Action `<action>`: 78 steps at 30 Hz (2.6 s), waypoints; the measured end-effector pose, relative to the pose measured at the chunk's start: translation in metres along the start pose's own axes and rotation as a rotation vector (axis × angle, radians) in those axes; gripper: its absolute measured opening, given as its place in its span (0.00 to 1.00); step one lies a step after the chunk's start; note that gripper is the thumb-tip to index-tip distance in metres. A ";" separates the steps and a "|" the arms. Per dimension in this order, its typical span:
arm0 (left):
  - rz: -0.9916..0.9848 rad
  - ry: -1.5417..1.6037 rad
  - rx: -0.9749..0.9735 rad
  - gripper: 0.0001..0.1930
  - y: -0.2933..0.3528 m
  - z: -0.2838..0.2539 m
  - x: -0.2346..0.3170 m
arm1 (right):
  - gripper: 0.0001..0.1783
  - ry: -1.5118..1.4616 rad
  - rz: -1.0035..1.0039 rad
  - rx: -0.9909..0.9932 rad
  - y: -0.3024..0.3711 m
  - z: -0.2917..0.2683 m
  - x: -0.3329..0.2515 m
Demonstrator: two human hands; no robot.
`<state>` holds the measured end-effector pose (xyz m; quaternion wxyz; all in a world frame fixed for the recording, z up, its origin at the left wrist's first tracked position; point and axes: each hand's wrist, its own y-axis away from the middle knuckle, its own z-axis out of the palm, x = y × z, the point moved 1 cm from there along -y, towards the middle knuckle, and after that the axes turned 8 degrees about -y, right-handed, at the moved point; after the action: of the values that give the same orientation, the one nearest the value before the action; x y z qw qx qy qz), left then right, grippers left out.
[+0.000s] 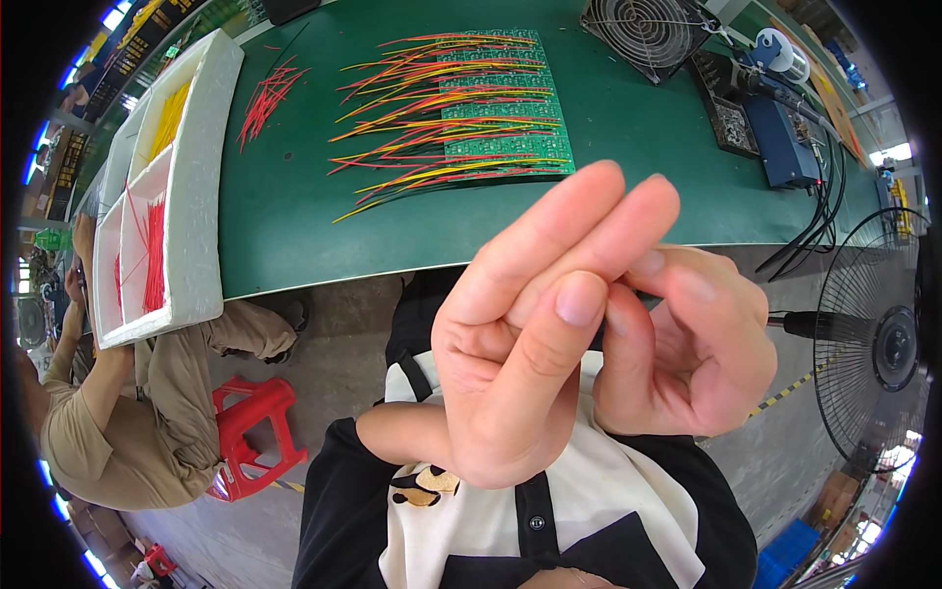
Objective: The person places a completed circuit board onto a stack, sets a new circuit board on the table, and solders wires onto it using a soldering iron.
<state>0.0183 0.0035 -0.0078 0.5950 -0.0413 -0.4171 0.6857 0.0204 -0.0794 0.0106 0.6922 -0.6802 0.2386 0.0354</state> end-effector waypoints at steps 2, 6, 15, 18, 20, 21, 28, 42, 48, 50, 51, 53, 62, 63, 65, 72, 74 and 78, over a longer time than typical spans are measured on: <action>-0.004 0.012 -0.002 0.26 0.000 0.001 0.001 | 0.13 -0.043 0.010 0.055 0.000 0.000 0.000; 0.005 -0.008 0.022 0.25 0.002 0.002 -0.001 | 0.12 0.036 -0.021 -0.071 -0.001 -0.008 0.001; 0.002 0.048 -0.026 0.25 0.000 0.000 -0.002 | 0.13 -0.003 -0.022 -0.035 0.001 -0.004 0.001; 0.027 0.044 -0.003 0.25 0.001 0.002 -0.002 | 0.14 0.002 -0.013 -0.028 0.000 -0.008 0.001; 0.035 0.031 0.010 0.25 0.001 0.002 -0.002 | 0.14 0.026 -0.015 -0.089 -0.001 -0.009 -0.001; 0.049 0.006 0.010 0.25 0.001 0.003 -0.002 | 0.14 0.041 -0.020 -0.099 -0.003 -0.009 -0.003; 0.091 -0.007 -0.015 0.25 0.001 0.000 -0.004 | 0.15 0.050 -0.050 -0.092 -0.001 -0.007 -0.001; 0.107 -0.109 -0.045 0.24 0.000 0.000 0.000 | 0.14 -0.017 -0.075 0.026 0.004 0.002 0.003; 0.106 -0.095 -0.035 0.24 0.000 0.000 0.000 | 0.13 -0.048 -0.090 0.085 0.004 0.008 0.002; 0.113 -0.082 -0.030 0.24 0.001 0.001 0.000 | 0.13 -0.058 -0.093 0.103 0.004 0.010 0.002; 0.111 -0.072 -0.028 0.24 0.001 0.001 -0.001 | 0.13 -0.063 -0.095 0.112 0.004 0.011 0.002; 0.109 -0.062 -0.027 0.24 0.001 0.000 0.000 | 0.13 -0.068 -0.097 0.122 0.004 0.012 0.002; 0.133 -0.159 -0.097 0.24 -0.001 -0.002 0.000 | 0.14 -0.020 -0.099 0.058 0.004 0.007 -0.003; 0.129 -0.142 -0.095 0.24 0.000 -0.002 0.000 | 0.14 -0.012 -0.099 0.051 0.004 0.007 -0.003; 0.124 -0.128 -0.094 0.24 0.000 -0.002 0.000 | 0.14 -0.001 -0.099 0.039 0.004 0.006 -0.002; 0.125 -0.091 -0.107 0.24 0.001 -0.003 -0.001 | 0.13 0.026 -0.103 0.020 0.003 0.006 -0.002; 0.130 -0.081 -0.105 0.24 0.001 -0.002 -0.001 | 0.13 0.040 -0.108 0.009 0.003 0.008 -0.002; 0.094 -0.088 -0.045 0.25 0.004 0.001 0.003 | 0.14 -0.102 0.030 0.054 0.000 -0.005 -0.001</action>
<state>0.0136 0.0058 -0.0080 0.5422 -0.0440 -0.4559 0.7044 0.0180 -0.0841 0.0116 0.7209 -0.6551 0.2140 0.0738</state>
